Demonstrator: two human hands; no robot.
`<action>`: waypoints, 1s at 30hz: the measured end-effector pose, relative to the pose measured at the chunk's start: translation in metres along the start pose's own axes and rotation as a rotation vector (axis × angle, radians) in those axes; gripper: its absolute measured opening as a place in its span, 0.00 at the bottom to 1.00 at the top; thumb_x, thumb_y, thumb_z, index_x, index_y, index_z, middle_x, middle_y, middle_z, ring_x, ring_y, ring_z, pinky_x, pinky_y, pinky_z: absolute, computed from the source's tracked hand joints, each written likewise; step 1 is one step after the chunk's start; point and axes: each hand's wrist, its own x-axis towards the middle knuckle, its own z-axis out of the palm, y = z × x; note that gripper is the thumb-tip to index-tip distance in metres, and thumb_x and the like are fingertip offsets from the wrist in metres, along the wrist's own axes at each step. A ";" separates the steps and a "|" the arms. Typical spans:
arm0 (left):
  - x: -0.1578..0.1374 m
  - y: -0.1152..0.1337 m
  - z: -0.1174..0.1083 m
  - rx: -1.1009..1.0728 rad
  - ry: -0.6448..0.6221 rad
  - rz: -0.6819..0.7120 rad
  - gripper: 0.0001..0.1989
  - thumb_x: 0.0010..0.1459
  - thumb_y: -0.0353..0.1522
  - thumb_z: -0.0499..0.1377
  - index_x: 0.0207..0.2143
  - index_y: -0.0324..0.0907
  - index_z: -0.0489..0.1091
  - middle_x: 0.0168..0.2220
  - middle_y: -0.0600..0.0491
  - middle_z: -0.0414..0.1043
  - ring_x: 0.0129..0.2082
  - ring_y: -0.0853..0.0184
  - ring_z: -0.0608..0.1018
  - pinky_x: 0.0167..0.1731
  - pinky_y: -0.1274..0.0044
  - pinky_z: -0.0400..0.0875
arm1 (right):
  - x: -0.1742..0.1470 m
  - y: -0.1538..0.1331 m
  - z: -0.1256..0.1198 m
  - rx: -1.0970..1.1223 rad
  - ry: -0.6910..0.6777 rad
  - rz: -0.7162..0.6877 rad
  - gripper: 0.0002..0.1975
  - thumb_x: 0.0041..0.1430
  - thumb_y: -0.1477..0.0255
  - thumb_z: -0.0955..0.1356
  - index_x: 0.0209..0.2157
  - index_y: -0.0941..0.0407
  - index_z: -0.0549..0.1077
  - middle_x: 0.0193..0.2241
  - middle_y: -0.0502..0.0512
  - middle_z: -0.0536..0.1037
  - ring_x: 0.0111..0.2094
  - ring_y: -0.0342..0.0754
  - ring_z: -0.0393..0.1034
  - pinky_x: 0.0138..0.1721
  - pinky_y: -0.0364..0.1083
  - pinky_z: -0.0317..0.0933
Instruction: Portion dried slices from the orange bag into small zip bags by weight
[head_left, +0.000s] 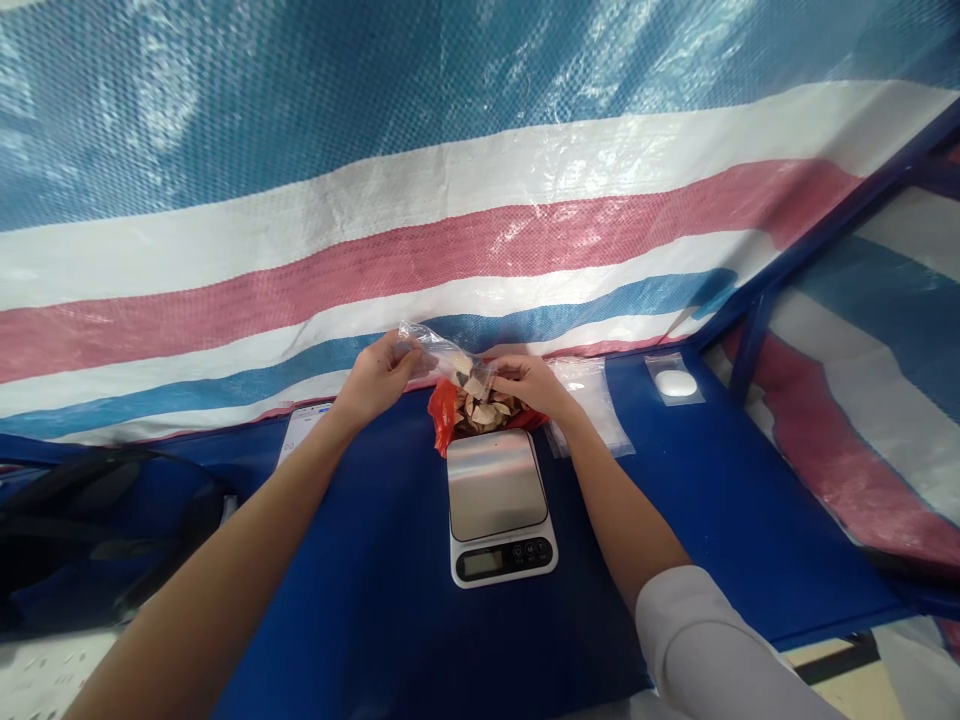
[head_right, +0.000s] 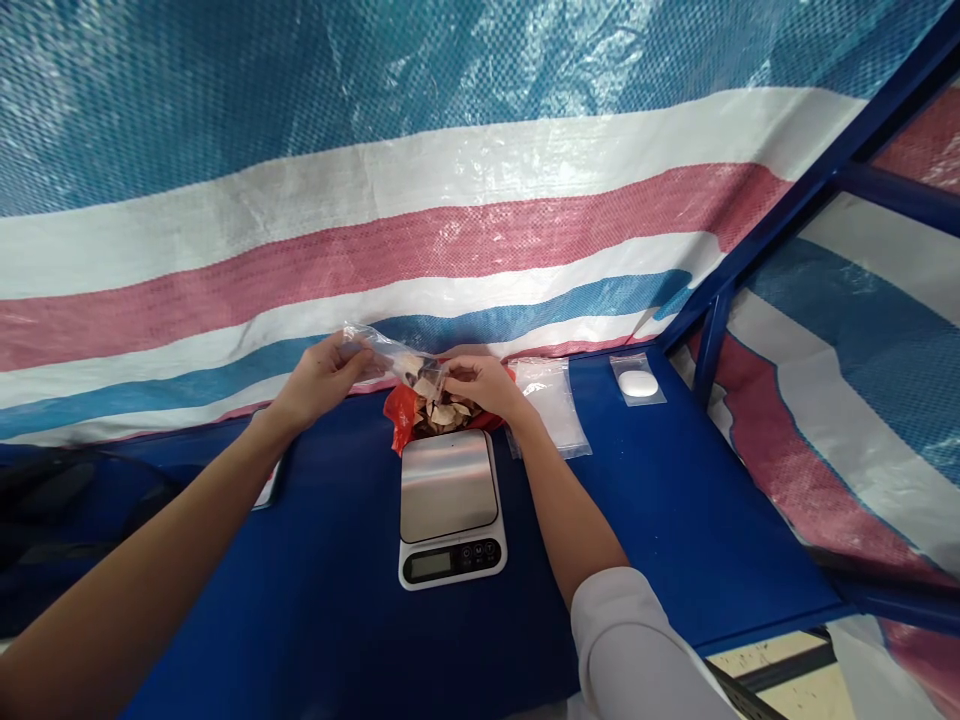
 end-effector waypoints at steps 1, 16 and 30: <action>0.001 -0.002 0.000 0.000 0.004 0.003 0.13 0.52 0.40 0.64 0.35 0.42 0.69 0.31 0.51 0.82 0.38 0.58 0.85 0.47 0.65 0.80 | 0.000 -0.001 0.000 -0.018 -0.001 -0.019 0.09 0.54 0.64 0.73 0.34 0.55 0.79 0.31 0.54 0.82 0.33 0.49 0.78 0.36 0.47 0.73; -0.008 0.017 -0.007 0.157 -0.177 0.118 0.27 0.49 0.50 0.69 0.45 0.41 0.75 0.42 0.47 0.81 0.41 0.58 0.82 0.43 0.70 0.78 | 0.002 -0.001 0.001 -0.203 0.066 -0.202 0.07 0.54 0.67 0.73 0.32 0.56 0.79 0.37 0.56 0.81 0.35 0.47 0.75 0.35 0.46 0.69; -0.009 0.014 0.006 0.163 -0.088 0.066 0.26 0.53 0.54 0.64 0.32 0.39 0.80 0.34 0.48 0.82 0.39 0.56 0.82 0.41 0.70 0.78 | -0.001 -0.002 0.000 -0.277 0.055 -0.272 0.19 0.56 0.65 0.75 0.50 0.50 0.78 0.50 0.56 0.79 0.50 0.55 0.76 0.52 0.54 0.73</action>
